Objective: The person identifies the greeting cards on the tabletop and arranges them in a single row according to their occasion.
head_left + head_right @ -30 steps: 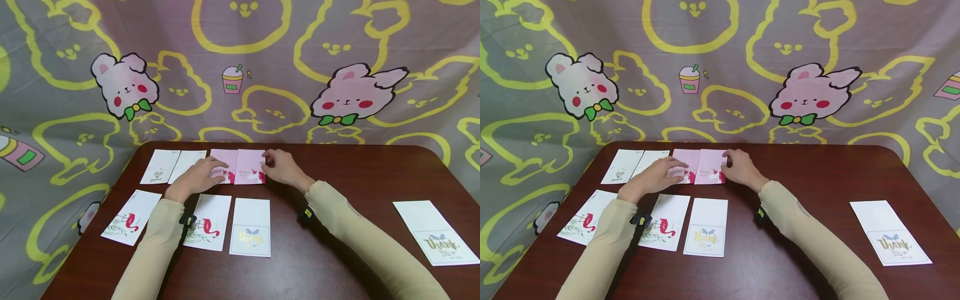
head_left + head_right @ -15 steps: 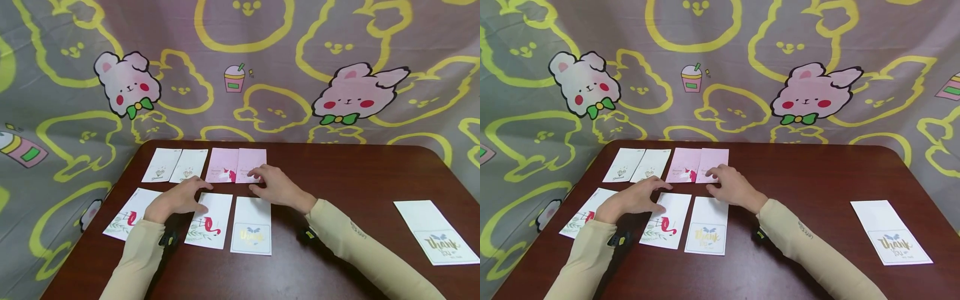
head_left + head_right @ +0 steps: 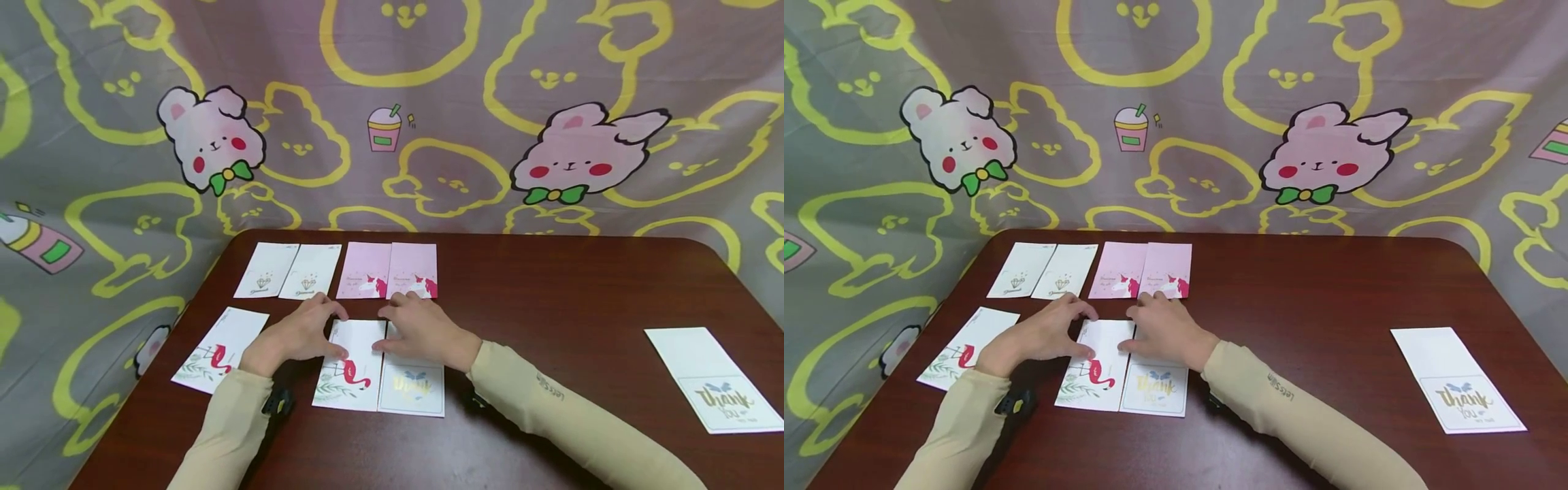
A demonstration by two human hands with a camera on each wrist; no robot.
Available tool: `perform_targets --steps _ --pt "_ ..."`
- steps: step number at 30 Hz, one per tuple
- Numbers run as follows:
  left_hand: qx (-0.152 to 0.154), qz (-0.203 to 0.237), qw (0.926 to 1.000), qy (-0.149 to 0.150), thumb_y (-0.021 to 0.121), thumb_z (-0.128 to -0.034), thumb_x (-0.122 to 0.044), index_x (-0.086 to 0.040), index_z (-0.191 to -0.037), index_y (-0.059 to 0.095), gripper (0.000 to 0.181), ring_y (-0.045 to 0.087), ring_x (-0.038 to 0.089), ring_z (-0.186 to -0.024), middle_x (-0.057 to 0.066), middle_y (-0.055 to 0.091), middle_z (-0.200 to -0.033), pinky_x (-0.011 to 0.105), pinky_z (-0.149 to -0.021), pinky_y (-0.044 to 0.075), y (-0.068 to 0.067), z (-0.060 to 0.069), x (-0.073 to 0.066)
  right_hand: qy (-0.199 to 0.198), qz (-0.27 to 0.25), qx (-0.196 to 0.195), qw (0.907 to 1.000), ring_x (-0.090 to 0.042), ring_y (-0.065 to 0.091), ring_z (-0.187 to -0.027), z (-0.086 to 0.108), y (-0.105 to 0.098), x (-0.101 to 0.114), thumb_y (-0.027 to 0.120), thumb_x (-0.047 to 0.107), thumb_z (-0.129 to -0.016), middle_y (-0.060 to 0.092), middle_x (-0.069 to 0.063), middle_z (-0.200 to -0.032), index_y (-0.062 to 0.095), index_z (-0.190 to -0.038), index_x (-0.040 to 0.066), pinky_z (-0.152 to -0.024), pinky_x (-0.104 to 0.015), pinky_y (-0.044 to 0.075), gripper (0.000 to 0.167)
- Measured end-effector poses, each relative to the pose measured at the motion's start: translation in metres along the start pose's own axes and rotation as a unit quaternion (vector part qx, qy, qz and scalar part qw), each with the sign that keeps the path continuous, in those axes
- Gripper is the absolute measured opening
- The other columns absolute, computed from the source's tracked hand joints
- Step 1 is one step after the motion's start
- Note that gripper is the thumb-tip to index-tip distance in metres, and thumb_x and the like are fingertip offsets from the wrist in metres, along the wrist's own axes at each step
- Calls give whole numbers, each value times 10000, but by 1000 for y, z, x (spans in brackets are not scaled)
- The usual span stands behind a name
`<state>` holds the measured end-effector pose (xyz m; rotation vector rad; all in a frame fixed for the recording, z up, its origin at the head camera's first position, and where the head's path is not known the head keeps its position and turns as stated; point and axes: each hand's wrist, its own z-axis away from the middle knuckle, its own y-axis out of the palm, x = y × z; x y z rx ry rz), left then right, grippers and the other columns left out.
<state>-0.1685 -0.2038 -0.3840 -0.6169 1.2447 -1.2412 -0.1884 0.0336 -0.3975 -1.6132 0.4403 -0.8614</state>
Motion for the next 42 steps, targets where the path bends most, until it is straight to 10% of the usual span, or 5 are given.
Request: perform_targets --steps 17,23,28,35,42 --pt "-16 97 10000 12 873 -777 -442 -131 -1301 550 689 532 247 -1106 105 533 -1242 481 -969 526 -3 11 7 93 1036 -132 9945 -273 607 -1021 -3 6 14 821 589 -790 663 -73 -1126 693 -1123 130 -843 -463 563 581" --pt "123 766 9965 300 875 -795 -321 -110 -1254 540 605 591 198 -1053 64 608 -1167 417 -940 531 -10 18 15 345 1240 -102 9916 -284 614 -1041 -1 7 18 803 608 -799 667 -82 -1139 701 -1179 125 -909 -496 556 623" --pt "363 1766 9817 611 829 -851 -224 -113 -1306 520 561 654 169 -989 57 641 -1144 360 -889 549 -12 22 20 480 1194 65 9917 -288 606 -1061 -1 6 20 786 611 -815 671 -83 -1163 708 -1205 121 -954 -502 538 632" --pt "798 3154 9428 727 748 -920 -136 -61 -1437 424 615 713 254 -955 197 594 -1223 406 -784 631 -9 23 23 488 1123 107 9924 -294 612 -1080 1 6 19 750 611 -850 680 -94 -1165 685 -1219 115 -944 -507 536 623" --pt "882 3791 9187 664 716 -933 -78 -43 -1473 373 641 717 275 -957 233 582 -1256 467 -760 636 -8 20 26 500 994 35 9938 -306 619 -1084 1 6 17 716 613 -878 684 -105 -1189 671 -1197 117 -928 -519 530 591"
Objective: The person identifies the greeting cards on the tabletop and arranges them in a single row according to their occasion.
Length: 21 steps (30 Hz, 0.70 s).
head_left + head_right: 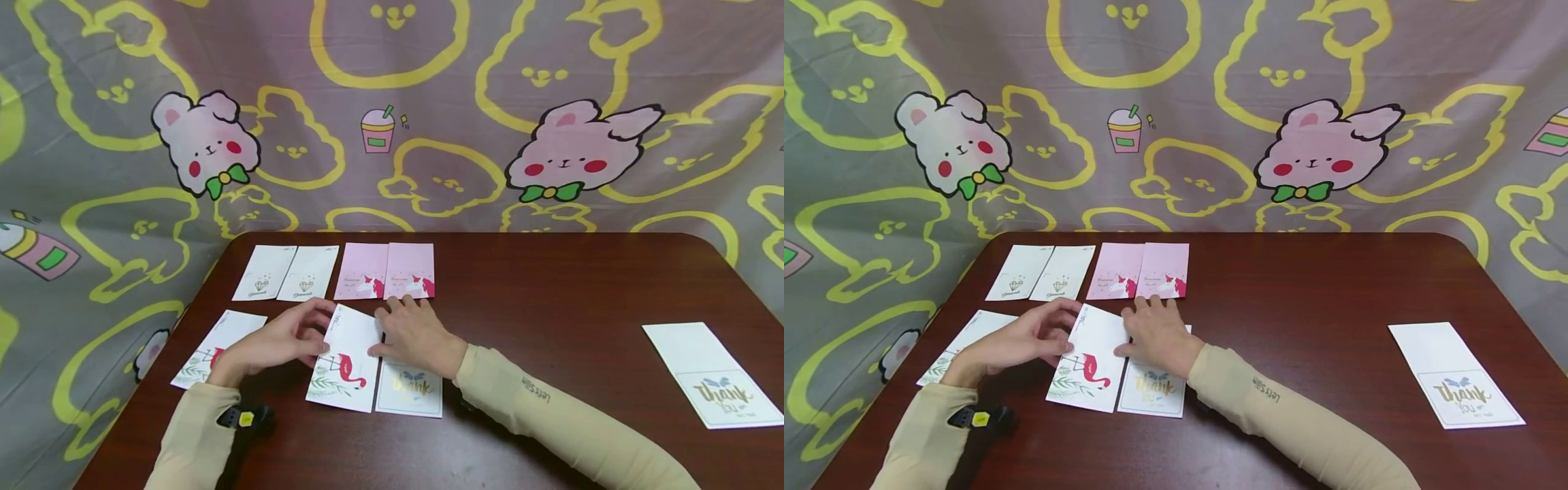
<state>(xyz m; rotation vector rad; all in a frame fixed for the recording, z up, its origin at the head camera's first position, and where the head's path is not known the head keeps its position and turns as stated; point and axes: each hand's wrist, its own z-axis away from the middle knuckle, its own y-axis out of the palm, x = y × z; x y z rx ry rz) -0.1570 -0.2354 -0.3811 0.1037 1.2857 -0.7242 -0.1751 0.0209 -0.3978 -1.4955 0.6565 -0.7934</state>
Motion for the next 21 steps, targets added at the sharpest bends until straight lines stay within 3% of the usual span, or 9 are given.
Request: perform_targets --steps 6,10,13,16,19,21 --pt "-218 238 9994 107 689 -945 -51 -49 -1484 353 635 703 271 -970 246 574 -1257 459 -762 635 -6 1 -1 145 -691 -35 9975 -341 635 -1185 -2 -3 -5 676 582 -927 652 -154 -1335 517 -1456 68 -992 -517 533 754" --pt "-515 387 9977 221 679 -945 -36 -50 -1478 346 629 704 240 -975 248 580 -1271 440 -769 635 -11 1 -4 232 -1468 -311 9884 -335 646 -1224 -3 -8 -9 677 537 -946 626 -194 -1390 400 -1541 36 -1002 -485 557 826" --pt "-779 550 9948 353 674 -943 -18 -47 -1486 327 645 709 201 -967 242 576 -1272 427 -768 638 -12 0 -6 287 -2270 -513 9721 -309 663 -1201 -2 -12 -11 691 468 -955 638 -197 -1373 378 -1547 13 -1005 -469 559 810" --pt "-1030 742 9906 512 660 -947 6 -39 -1500 305 659 708 167 -958 224 563 -1262 418 -759 640 -11 -3 -7 276 -2958 -665 9525 -228 688 -1022 -1 -14 -14 712 374 -956 706 -136 -1202 380 -1537 -2 -933 -393 574 768" --pt "-1248 922 9861 603 649 -951 18 -54 -1502 307 653 712 149 -954 176 563 -1248 404 -760 640 -7 -7 -10 237 -3359 -880 9375 -133 639 -829 0 -14 -16 728 288 -950 710 -51 -1000 394 -1522 0 -804 -298 547 722" --pt "-1343 1026 9834 656 644 -952 24 -63 -1499 310 646 717 148 -956 146 568 -1236 400 -767 640 -5 -10 -12 230 -3513 -1067 9299 -92 639 -808 1 -14 -18 739 244 -942 712 -29 -979 417 -1506 7 -788 -267 535 691"
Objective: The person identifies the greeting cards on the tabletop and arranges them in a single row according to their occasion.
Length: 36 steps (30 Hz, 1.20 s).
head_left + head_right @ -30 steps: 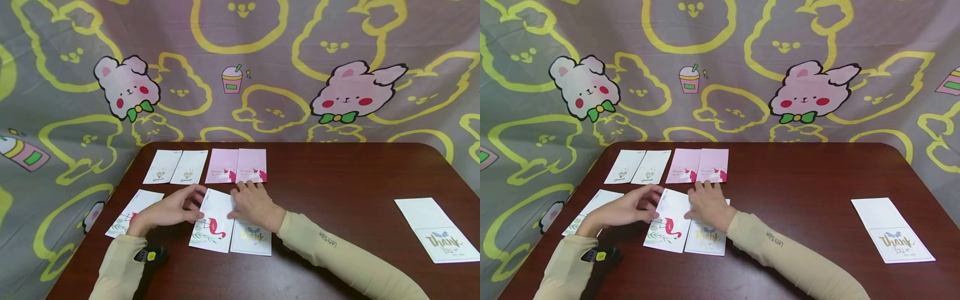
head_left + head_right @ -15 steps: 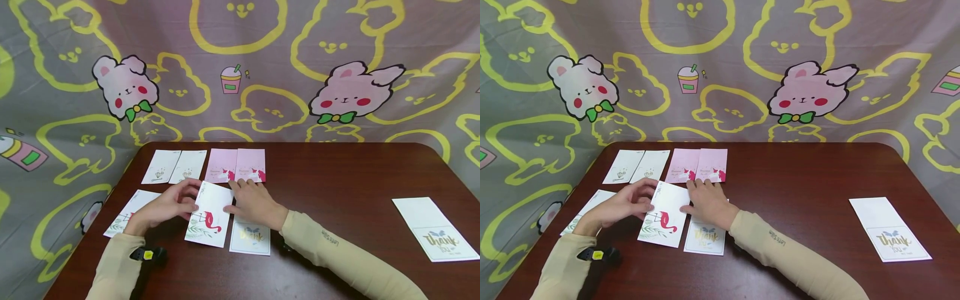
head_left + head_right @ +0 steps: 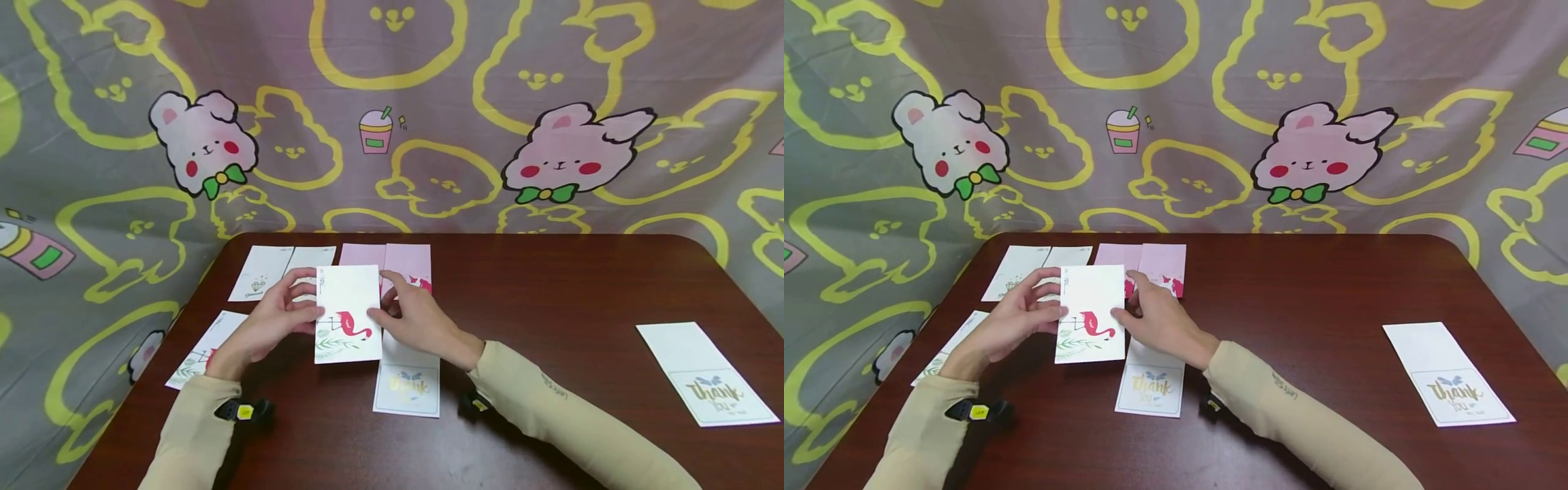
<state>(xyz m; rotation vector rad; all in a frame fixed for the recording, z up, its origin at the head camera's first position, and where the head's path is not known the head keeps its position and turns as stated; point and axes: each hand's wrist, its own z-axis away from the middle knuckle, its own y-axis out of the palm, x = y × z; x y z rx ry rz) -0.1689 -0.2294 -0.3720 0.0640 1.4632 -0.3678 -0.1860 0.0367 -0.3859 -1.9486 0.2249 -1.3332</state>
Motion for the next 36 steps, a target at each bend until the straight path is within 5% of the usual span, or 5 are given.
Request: perform_targets --steps 7,15,29,36 --pt "-75 299 9995 104 627 -950 47 -76 -1490 318 634 723 145 -943 77 583 -1178 394 -766 640 12 -9 -2 49 -471 -571 9972 -127 709 -777 2 -9 -5 762 139 -907 768 -68 -956 524 -1435 64 -735 -275 556 584" --pt "-24 462 9988 170 630 -947 48 -112 -1509 330 657 718 156 -936 97 583 -1180 408 -767 640 28 -21 -3 638 -1384 -665 9861 -158 692 -734 6 -20 -12 787 37 -871 756 -126 -984 537 -1440 96 -599 -273 606 624" --pt "20 327 9993 200 648 -964 -10 -148 -1533 343 660 721 203 -930 164 572 -1171 470 -736 638 53 -41 -11 948 -1595 -1041 9771 -288 688 -779 14 -41 -29 786 30 -872 726 -150 -984 550 -1429 127 -661 -476 631 613" --pt "-134 244 9995 157 669 -958 -32 -155 -1499 408 614 722 180 -851 152 575 -1104 469 -698 637 69 -50 -12 934 -1586 -1106 9767 -360 696 -804 21 -50 -39 772 25 -883 733 -165 -989 554 -1415 123 -667 -476 631 583"
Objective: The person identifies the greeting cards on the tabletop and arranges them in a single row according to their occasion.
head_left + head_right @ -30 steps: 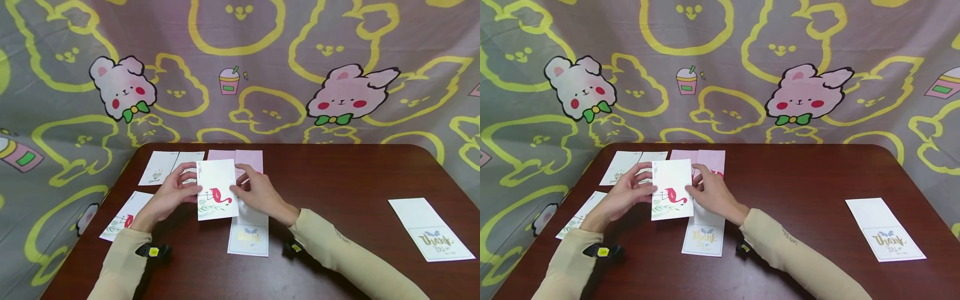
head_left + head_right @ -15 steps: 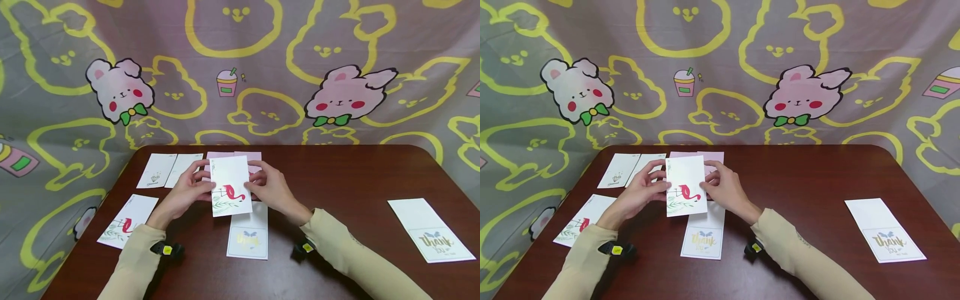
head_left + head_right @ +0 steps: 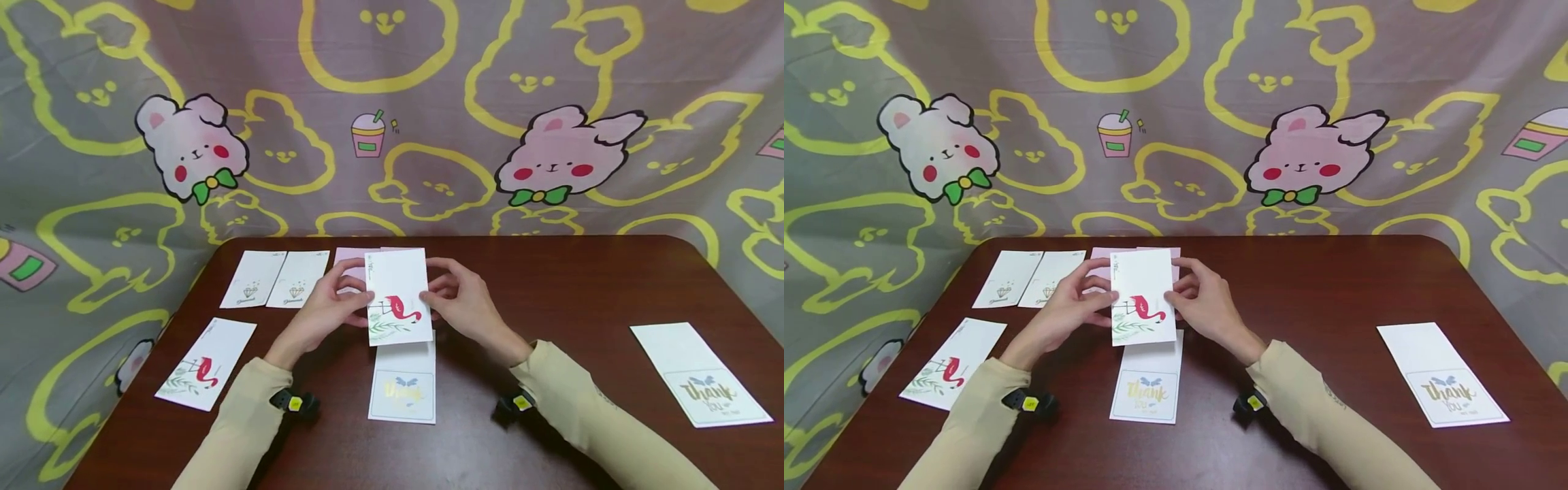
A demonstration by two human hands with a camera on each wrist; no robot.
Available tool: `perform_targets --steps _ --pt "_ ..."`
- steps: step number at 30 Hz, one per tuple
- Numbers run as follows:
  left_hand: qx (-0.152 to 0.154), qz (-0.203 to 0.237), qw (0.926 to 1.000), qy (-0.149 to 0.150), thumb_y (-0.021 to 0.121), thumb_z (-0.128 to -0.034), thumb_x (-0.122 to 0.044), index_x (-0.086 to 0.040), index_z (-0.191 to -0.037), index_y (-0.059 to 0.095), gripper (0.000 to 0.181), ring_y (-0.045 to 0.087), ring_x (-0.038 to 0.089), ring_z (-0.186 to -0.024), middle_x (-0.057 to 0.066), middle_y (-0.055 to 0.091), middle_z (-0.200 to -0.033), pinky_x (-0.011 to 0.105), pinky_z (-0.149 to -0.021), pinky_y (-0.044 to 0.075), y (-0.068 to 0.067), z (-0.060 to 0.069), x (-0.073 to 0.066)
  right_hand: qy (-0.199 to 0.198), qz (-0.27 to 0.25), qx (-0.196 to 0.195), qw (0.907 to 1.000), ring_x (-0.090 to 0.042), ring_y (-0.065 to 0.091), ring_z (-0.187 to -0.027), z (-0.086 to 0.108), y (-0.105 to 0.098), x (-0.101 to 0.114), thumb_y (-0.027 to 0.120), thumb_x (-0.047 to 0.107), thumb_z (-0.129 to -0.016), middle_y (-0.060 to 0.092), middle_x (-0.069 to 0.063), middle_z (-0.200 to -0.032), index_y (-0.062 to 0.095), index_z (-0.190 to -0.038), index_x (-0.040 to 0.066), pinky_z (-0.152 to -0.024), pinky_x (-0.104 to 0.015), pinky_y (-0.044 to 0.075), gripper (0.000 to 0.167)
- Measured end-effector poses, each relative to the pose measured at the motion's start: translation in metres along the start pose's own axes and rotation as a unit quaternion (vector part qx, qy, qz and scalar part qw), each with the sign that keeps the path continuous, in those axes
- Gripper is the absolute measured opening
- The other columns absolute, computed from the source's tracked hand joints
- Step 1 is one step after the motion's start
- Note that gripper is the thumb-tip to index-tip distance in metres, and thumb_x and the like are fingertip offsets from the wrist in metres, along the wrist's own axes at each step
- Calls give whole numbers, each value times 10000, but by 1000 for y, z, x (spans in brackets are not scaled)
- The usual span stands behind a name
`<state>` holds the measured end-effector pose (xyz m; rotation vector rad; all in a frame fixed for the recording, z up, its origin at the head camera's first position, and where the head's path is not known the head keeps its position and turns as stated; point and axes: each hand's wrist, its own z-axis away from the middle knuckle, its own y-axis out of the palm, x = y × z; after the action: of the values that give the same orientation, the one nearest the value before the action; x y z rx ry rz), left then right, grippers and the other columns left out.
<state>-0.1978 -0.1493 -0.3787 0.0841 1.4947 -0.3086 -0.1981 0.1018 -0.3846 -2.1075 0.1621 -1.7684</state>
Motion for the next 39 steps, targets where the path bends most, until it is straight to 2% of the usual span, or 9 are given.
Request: perform_targets --steps 6,11,15,19,23,28,31,36,39 --pt "-405 -466 9980 -142 717 -945 -92 -189 -1461 476 577 716 193 -849 160 594 -1118 467 -691 635 16 -8 -2 -155 170 -124 9997 -335 701 -781 -1 -10 -6 777 11 -877 738 -177 -981 561 -1404 108 -647 -459 631 578" --pt "-748 -806 9939 -119 738 -937 -126 -204 -1439 504 559 699 215 -854 148 611 -1124 432 -666 634 32 -15 -3 -120 358 -285 9989 -306 699 -781 -2 -19 -11 779 12 -875 732 -175 -988 562 -1411 116 -649 -467 630 587" --pt "-899 -961 9913 -59 736 -935 -119 -201 -1438 514 556 689 220 -862 138 615 -1121 425 -659 634 45 -21 -5 -62 484 -366 9981 -268 685 -785 -3 -27 -15 783 30 -878 728 -177 -1008 553 -1428 127 -652 -445 633 603" --pt "-897 -1107 9898 53 745 -918 -106 -187 -1439 530 569 689 215 -871 133 624 -1108 411 -658 637 56 -30 -8 -13 642 -462 9969 -235 675 -791 -3 -36 -21 785 45 -881 730 -178 -1020 538 -1441 129 -663 -433 635 618" --pt "-845 -1138 9897 187 753 -897 -85 -172 -1433 546 581 699 208 -872 134 628 -1083 413 -667 639 65 -40 -10 83 671 -519 9964 -277 690 -817 -4 -46 -25 781 50 -887 728 -183 -1036 520 -1457 132 -678 -442 636 632" --pt "-747 -1137 9905 205 758 -886 -86 -184 -1442 550 601 707 198 -857 126 626 -1049 425 -705 641 73 -50 -11 152 655 -547 9962 -324 707 -836 -6 -56 -28 773 51 -894 723 -210 -1042 504 -1470 107 -680 -445 635 638" --pt "-654 -1260 9896 220 761 -882 -88 -194 -1467 536 635 702 191 -839 125 628 -1039 383 -696 639 76 -56 -10 164 687 -549 9960 -317 712 -828 -8 -61 -32 770 56 -899 720 -221 -1043 499 -1478 95 -679 -434 636 641" --pt "-597 -1711 9827 385 763 -865 -100 -183 -1498 510 687 715 208 -852 135 659 -1034 277 -649 599 84 -66 -11 250 795 -591 9948 -306 713 -820 -12 -70 -39 770 71 -904 714 -225 -1045 497 -1487 90 -667 -396 635 644" --pt "-618 -2001 9768 441 763 -869 -123 -156 -1496 501 680 714 229 -887 139 674 -1040 257 -658 561 89 -72 -11 314 826 -623 9941 -296 710 -810 -14 -73 -43 768 70 -905 716 -227 -1036 507 -1484 86 -659 -394 635 635"
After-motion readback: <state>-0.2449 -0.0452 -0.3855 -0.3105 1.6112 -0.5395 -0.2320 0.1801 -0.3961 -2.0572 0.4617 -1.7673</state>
